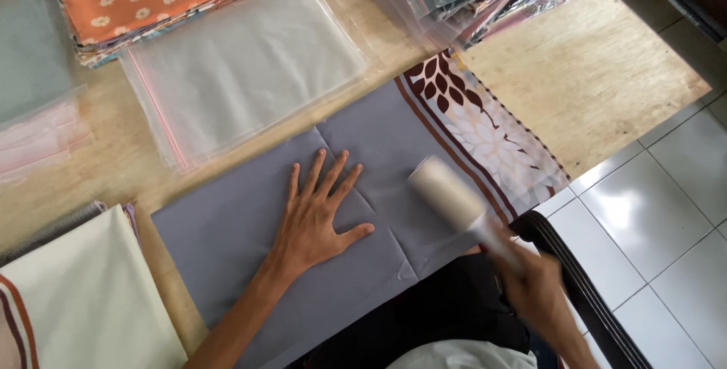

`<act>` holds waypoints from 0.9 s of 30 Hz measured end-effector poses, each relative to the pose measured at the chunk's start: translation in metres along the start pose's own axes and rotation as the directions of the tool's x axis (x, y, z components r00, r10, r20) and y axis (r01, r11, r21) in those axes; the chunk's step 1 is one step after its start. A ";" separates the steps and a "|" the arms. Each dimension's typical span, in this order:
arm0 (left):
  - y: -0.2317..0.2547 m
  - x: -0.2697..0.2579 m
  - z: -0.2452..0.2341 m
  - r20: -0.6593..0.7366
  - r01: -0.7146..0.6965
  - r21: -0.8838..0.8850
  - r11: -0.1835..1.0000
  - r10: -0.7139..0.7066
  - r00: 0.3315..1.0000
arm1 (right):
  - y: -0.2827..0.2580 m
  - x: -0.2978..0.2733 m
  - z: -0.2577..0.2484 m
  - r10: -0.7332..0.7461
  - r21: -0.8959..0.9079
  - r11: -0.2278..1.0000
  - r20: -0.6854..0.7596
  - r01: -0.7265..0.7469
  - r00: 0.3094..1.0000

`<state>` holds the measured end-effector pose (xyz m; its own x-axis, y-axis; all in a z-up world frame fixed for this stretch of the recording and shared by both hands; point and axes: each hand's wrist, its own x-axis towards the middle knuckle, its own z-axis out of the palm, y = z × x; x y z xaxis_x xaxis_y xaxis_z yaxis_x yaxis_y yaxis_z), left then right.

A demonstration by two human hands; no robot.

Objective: Clean fabric items using a lint roller on a work table.

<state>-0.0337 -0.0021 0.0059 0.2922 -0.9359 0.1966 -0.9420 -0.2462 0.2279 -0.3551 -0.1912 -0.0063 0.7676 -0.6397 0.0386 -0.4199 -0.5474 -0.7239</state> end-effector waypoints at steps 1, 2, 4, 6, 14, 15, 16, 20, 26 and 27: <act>0.001 0.000 0.001 -0.007 -0.004 0.005 1.000 0.004 1.000 | 0.012 0.005 -0.002 0.032 0.016 0.999 -0.079 -0.031 0.996; 0.002 -0.002 0.001 -0.005 -0.002 0.002 1.000 0.002 1.000 | 0.022 0.012 -0.008 0.034 0.015 0.999 -0.076 -0.033 0.997; 0.001 0.000 0.001 -0.009 -0.004 -0.020 1.000 0.004 1.000 | 0.041 0.032 -0.021 0.157 -0.118 0.974 -0.249 -0.191 0.956; 0.000 0.000 0.002 -0.018 0.003 -0.021 1.000 -0.003 1.000 | 0.020 0.039 -0.032 0.209 -0.175 0.948 -0.288 -0.266 0.934; 0.001 0.000 0.004 0.001 0.016 -0.024 1.000 -0.015 1.000 | 0.022 -0.014 0.006 -0.052 -0.074 0.996 -0.101 0.044 0.994; 0.001 0.000 0.004 0.001 0.016 -0.010 1.000 -0.016 1.000 | 0.003 -0.008 0.007 -0.025 -0.029 0.999 -0.013 0.025 1.000; 0.000 0.000 0.004 0.000 0.016 0.004 1.000 -0.016 1.000 | -0.017 -0.002 0.007 -0.003 0.013 1.000 0.077 0.002 0.997; 0.002 -0.002 0.002 0.001 0.016 -0.014 1.000 -0.016 1.000 | 0.057 0.014 -0.002 0.012 -0.069 0.997 -0.069 -0.017 0.998; 0.001 -0.001 0.003 -0.006 0.023 -0.046 0.999 -0.024 1.000 | 0.048 0.031 -0.032 0.252 -0.255 0.907 -0.305 -0.334 0.918; 0.001 -0.001 0.002 -0.003 0.014 -0.036 0.999 -0.014 1.000 | 0.069 0.019 -0.023 0.151 -0.339 0.915 -0.214 -0.218 0.965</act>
<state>-0.0352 -0.0024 0.0039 0.3062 -0.9316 0.1957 -0.9312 -0.2504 0.2649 -0.3807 -0.2536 -0.0394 0.5740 -0.8153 0.0756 -0.7157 -0.5445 -0.4374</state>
